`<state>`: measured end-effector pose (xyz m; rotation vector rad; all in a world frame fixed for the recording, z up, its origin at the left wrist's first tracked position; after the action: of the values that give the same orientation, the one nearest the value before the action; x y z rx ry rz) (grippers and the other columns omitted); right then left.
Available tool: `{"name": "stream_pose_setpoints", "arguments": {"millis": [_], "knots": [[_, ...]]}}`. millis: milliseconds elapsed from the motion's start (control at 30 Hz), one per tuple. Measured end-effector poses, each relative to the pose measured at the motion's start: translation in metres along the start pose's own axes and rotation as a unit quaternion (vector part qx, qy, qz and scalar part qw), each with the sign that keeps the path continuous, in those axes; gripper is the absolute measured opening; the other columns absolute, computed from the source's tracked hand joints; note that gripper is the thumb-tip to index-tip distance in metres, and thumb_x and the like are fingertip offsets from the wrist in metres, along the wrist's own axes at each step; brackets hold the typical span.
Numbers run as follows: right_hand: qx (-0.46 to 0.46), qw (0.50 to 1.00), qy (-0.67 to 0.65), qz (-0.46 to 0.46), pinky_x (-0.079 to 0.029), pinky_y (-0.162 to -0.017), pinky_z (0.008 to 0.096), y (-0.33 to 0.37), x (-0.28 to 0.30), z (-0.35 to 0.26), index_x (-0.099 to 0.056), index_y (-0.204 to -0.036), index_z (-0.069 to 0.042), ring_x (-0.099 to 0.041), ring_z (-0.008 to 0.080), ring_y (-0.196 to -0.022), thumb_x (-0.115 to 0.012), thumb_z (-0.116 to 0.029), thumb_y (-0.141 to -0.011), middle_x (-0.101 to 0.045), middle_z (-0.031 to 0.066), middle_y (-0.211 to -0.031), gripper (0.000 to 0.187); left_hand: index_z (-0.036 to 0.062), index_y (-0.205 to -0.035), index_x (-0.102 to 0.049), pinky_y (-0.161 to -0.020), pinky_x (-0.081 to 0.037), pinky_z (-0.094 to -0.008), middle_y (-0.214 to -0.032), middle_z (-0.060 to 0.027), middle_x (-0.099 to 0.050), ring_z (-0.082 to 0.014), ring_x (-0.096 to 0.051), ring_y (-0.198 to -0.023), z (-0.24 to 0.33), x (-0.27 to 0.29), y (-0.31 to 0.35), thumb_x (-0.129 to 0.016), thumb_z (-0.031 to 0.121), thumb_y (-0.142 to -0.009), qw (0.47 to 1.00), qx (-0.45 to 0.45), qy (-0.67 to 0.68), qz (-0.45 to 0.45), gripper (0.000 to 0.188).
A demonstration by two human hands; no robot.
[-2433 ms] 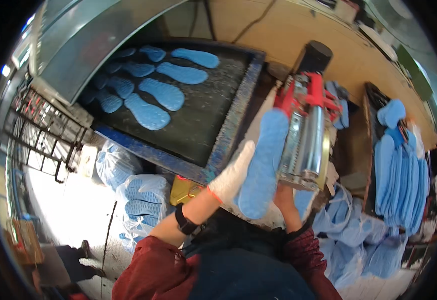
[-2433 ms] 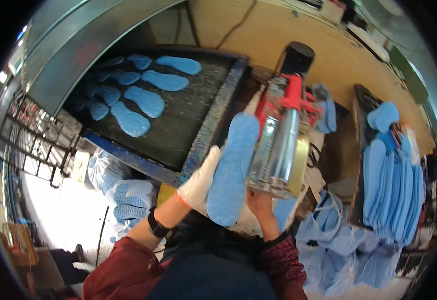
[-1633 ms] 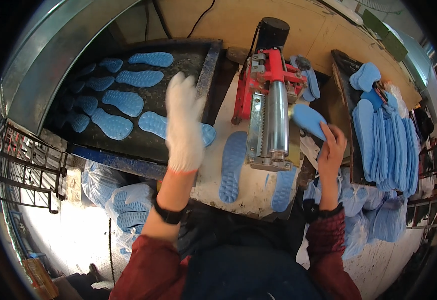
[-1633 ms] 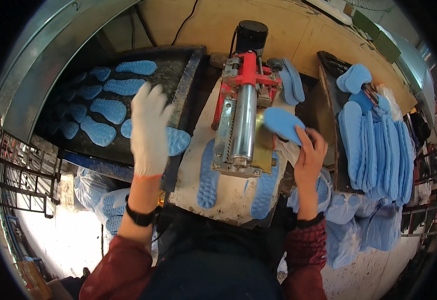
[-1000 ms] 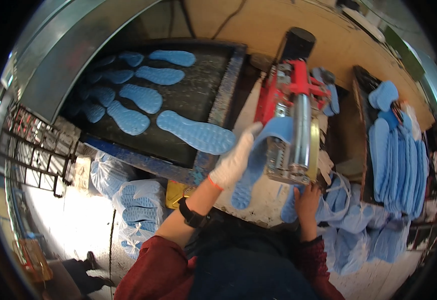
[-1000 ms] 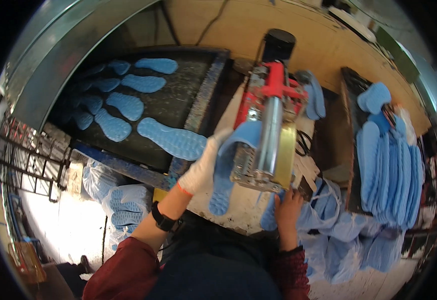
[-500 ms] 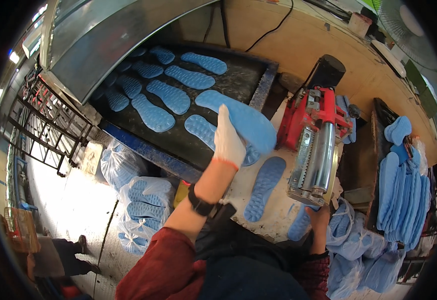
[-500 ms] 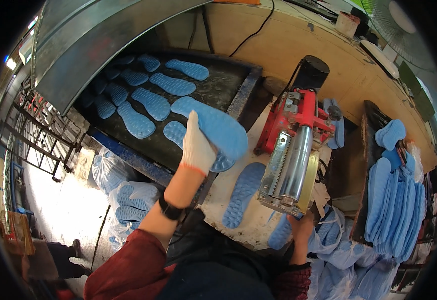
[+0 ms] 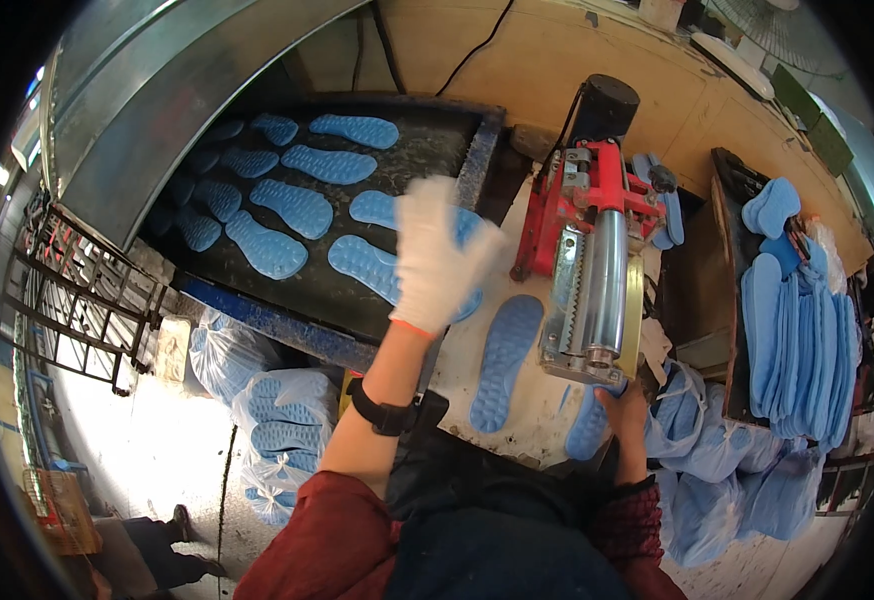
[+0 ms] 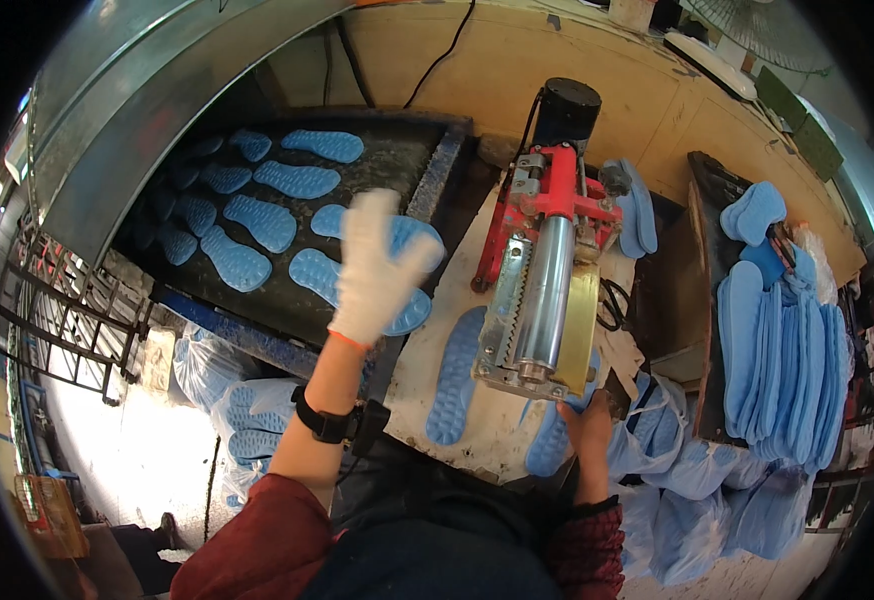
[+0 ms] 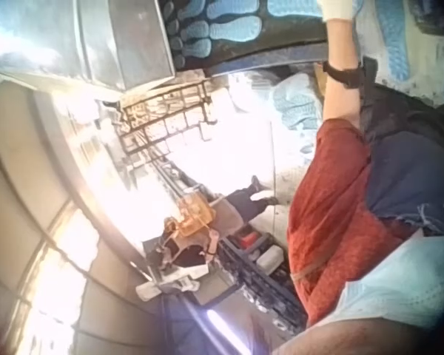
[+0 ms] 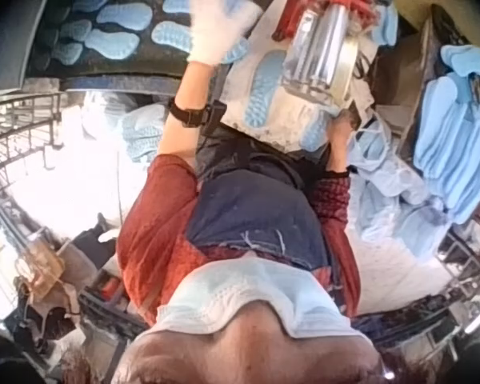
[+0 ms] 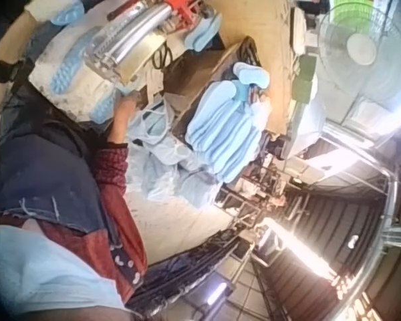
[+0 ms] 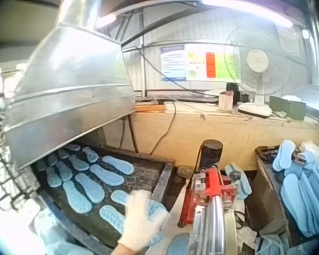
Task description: The recorder applies glue to shoe insoles using a roller machine and then organizes them into stacks.
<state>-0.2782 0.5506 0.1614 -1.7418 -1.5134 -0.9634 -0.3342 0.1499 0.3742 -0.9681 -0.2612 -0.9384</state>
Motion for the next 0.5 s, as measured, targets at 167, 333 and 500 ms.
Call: {"name": "stream_pose_setpoints", "arguments": {"millis": [167, 333, 500], "knots": [[0.003, 1.0, 0.001, -0.002, -0.05, -0.074, 0.0448, 0.002, -0.004, -0.004, -0.05, -0.107, 0.002, -0.064, 0.0415, -0.085, -0.082, -0.023, -0.073, -0.063, 0.024, -0.091, 0.053, 0.0089, -0.118, -0.061, -0.105, -0.031, -0.0559, -0.127, -0.0124, -0.053, -0.0348, -0.037, -0.129, 0.055, -0.077, 0.062, -0.073, 0.031, -0.072, 0.897, -0.281, -0.25, -0.233, 0.052], [0.008, 0.966, -0.259, 0.006, -0.048, -0.077, 0.0326, 0.006, 0.008, 0.002, -0.05, -0.114, 0.0, -0.059, 0.0218, -0.082, -0.07, -0.01, -0.085, -0.062, 0.0122, -0.093, 0.037, 0.009, -0.106, -0.068, -0.106, -0.03, -0.0557, -0.125, -0.0042, -0.06, -0.0342, -0.04, -0.131, 0.027, -0.071, 0.048, -0.07, 0.021, -0.074, 0.868, -0.276, -0.323, -0.256, 0.034], [0.031, 0.938, -0.333, 0.097, -0.044, -0.088, 0.0304, 0.0, 0.074, -0.019, -0.052, -0.12, -0.001, -0.055, 0.0183, -0.096, -0.058, -0.006, -0.094, -0.062, 0.0086, -0.105, 0.027, 0.0055, -0.12, -0.063, -0.111, -0.026, -0.0573, -0.134, -0.0144, -0.055, -0.0382, -0.034, -0.138, 0.038, -0.05, 0.05, -0.066, 0.028, -0.085, 0.919, -0.207, -0.088, -0.323, 0.041]]}}
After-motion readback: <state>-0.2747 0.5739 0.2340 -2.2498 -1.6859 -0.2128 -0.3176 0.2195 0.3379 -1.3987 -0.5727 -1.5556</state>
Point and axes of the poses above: each hand's wrist, its own y-axis away from the middle knuckle, its own x-axis out of the back of the hand, z = x × y, the point moved 10 cm from there along -y, towards the middle knuckle
